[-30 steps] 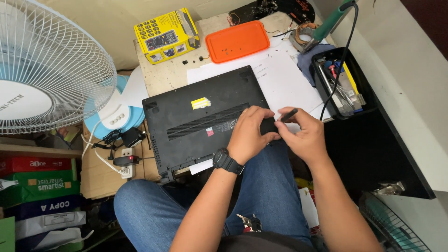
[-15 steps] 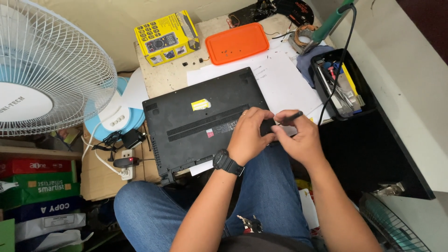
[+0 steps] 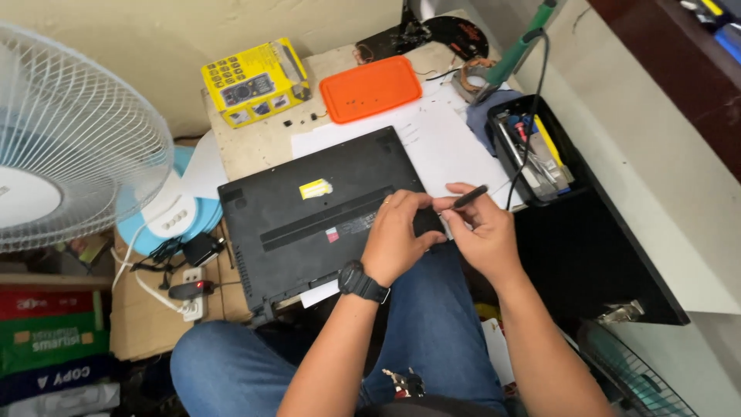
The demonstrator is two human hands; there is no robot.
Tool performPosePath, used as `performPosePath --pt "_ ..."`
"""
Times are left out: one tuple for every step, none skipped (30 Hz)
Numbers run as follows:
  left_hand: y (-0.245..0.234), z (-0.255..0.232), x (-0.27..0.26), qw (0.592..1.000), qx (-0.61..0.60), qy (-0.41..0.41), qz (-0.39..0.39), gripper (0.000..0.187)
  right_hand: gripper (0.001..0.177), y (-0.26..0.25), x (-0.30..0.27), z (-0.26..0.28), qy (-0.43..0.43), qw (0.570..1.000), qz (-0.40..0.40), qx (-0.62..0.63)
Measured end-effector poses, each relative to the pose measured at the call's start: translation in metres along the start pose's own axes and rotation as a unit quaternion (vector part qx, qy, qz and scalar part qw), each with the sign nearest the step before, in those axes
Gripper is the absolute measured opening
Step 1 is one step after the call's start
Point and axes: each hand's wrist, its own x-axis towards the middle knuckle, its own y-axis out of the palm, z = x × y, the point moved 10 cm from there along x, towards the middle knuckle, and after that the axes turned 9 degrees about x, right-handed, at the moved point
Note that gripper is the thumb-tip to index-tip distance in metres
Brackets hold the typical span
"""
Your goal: The person uses a screwdriver to remove screws from the bottom of a laptop. They repeatedly lift and flip the laptop to access different screws and continue unscrewing the casing.
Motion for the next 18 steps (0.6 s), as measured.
performPosePath --pt "0.001 0.000 -0.001 1.000 0.001 -0.004 -0.003 0.064 0.043 0.000 0.000 -0.010 0.001 1.000 0.005 0.002" --pt "-0.002 -0.002 -0.005 1.000 -0.009 0.012 -0.011 0.068 0.046 0.001 0.000 -0.018 -0.008 1.000 -0.007 0.023" --pt "-0.006 -0.003 -0.010 0.999 -0.019 0.029 -0.019 0.072 0.050 0.003 0.000 -0.027 -0.015 0.999 -0.018 0.043" --pt "-0.017 -0.002 -0.021 0.999 -0.013 0.014 -0.033 0.072 0.050 0.012 0.003 -0.026 -0.015 0.998 0.000 0.053" --pt "-0.029 -0.006 -0.034 0.999 -0.003 0.022 -0.049 0.069 0.055 0.020 0.005 -0.025 -0.016 0.998 0.001 0.058" --pt "-0.042 -0.007 -0.049 0.997 0.009 0.026 -0.066 0.067 0.061 0.031 0.007 -0.025 -0.016 0.998 0.005 0.065" --pt "-0.053 0.006 -0.068 0.997 0.016 0.007 -0.080 0.067 0.061 0.053 0.006 -0.011 -0.014 0.997 0.027 0.077" --pt "-0.071 0.014 -0.089 0.991 0.028 0.002 -0.127 0.056 0.078 0.074 0.005 0.004 -0.016 0.994 0.054 0.095" --pt "-0.087 0.022 -0.111 0.984 0.040 -0.002 -0.173 0.046 0.097 0.094 0.003 0.019 -0.018 0.990 0.081 0.113" --pt "-0.100 0.032 -0.134 0.981 0.048 -0.019 -0.186 0.046 0.097 0.116 -0.002 0.012 -0.016 0.987 0.100 0.124" --pt "-0.125 0.042 -0.162 0.963 0.056 -0.039 -0.260 0.034 0.112 0.140 -0.007 0.006 -0.012 0.979 0.128 0.156" --pt "-0.148 0.051 -0.190 0.941 0.064 -0.054 -0.329 0.023 0.128 0.162 -0.012 0.001 -0.007 0.971 0.151 0.185" --pt "-0.155 0.063 -0.210 0.936 0.071 -0.067 -0.337 0.023 0.128 0.187 -0.017 0.000 -0.004 0.967 0.166 0.193" --pt "-0.168 0.081 -0.235 0.915 0.069 -0.115 -0.380 0.029 0.125 0.211 -0.024 0.001 -0.003 0.965 0.182 0.191" --pt "-0.179 0.099 -0.261 0.890 0.067 -0.162 -0.421 0.035 0.123 0.235 -0.030 0.001 -0.002 0.962 0.199 0.189" --pt "-0.181 0.106 -0.272 0.886 0.069 -0.168 -0.426 0.035 0.123 0.252 -0.036 0.005 -0.001 0.959 0.207 0.191" --pt "-0.179 0.121 -0.279 0.889 0.026 -0.191 -0.415 0.052 0.114 0.269 -0.043 0.012 -0.018 0.956 0.221 0.190" --pt "-0.176 0.135 -0.286 0.890 -0.018 -0.212 -0.402 0.070 0.106 0.284 -0.049 0.020 -0.036 0.953 0.233 0.188"
